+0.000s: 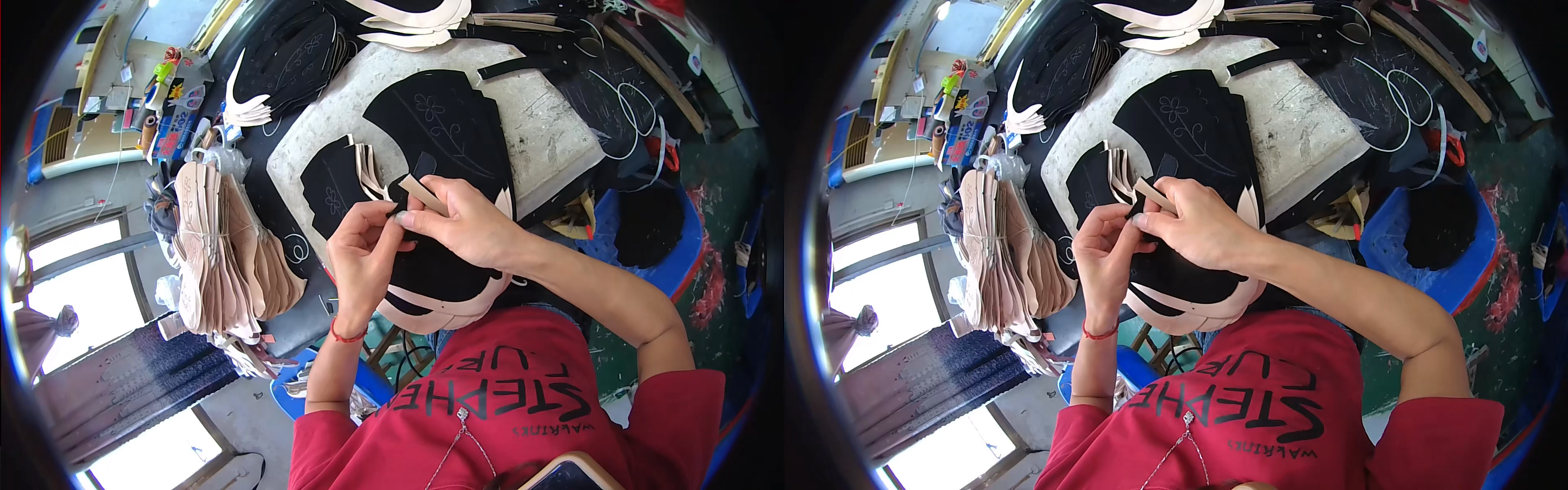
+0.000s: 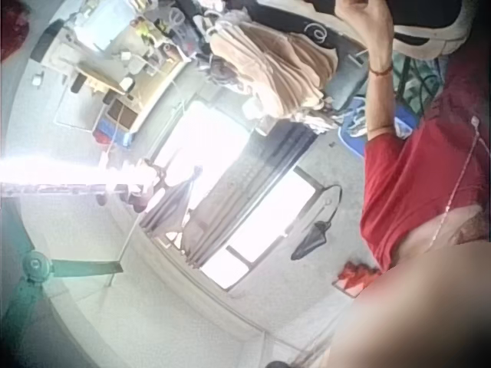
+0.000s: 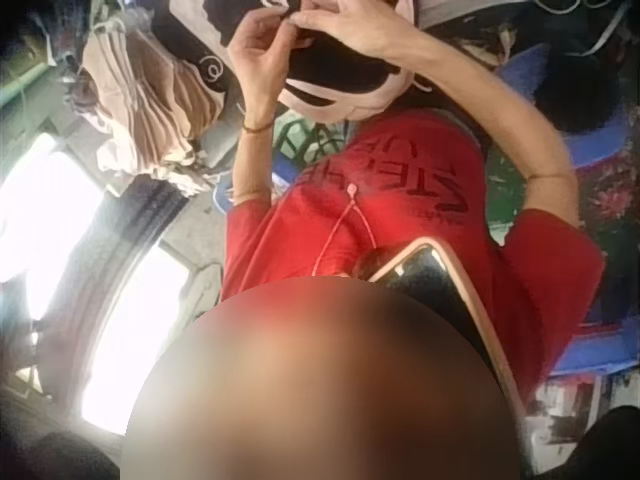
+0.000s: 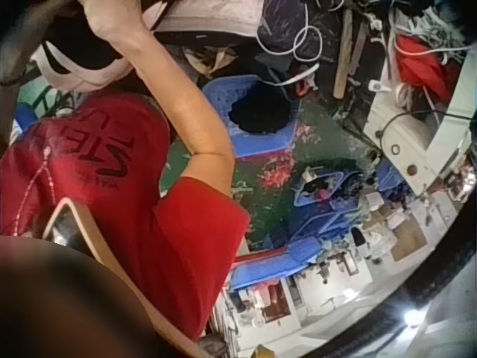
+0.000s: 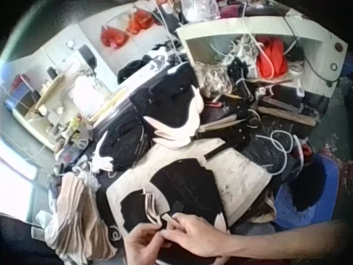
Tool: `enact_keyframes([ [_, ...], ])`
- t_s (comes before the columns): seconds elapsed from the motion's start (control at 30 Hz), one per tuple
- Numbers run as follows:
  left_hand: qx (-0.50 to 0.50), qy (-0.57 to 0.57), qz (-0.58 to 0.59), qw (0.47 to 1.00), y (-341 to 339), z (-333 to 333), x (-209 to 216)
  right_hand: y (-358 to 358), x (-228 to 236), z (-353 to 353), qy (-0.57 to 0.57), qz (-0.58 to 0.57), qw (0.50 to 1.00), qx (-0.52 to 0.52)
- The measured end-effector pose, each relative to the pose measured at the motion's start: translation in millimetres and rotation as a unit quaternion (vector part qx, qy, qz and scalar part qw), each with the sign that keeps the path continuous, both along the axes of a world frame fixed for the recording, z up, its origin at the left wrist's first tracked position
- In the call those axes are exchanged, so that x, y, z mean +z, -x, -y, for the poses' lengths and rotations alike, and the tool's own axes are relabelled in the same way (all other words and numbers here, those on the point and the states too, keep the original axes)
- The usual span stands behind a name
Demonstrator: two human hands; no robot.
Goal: Applying small components or decorations to shoe upper materials at a workstation.
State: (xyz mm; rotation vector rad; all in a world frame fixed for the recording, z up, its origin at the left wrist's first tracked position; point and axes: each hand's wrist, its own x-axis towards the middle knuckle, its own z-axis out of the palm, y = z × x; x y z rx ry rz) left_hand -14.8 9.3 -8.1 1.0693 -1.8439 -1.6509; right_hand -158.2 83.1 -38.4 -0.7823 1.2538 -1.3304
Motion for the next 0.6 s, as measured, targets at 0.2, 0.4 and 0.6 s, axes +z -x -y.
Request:
enact_keyframes([
  [0.2,0.007,0.019,0.004,1.0,1.2,5.9,-1.6,-4.8,-1.9,0.8,0.025,-0.028,0.999,-0.023],
  [0.4,-0.032,-0.052,-0.003,0.998,-5.8,9.1,1.0,7.0,25.7,-6.4,-0.063,-0.055,0.996,-0.009],
  [0.6,-0.024,-0.138,-0.005,0.99,-7.5,22.6,-2.2,40.0,34.3,-8.4,0.071,-0.219,0.973,0.01],
])
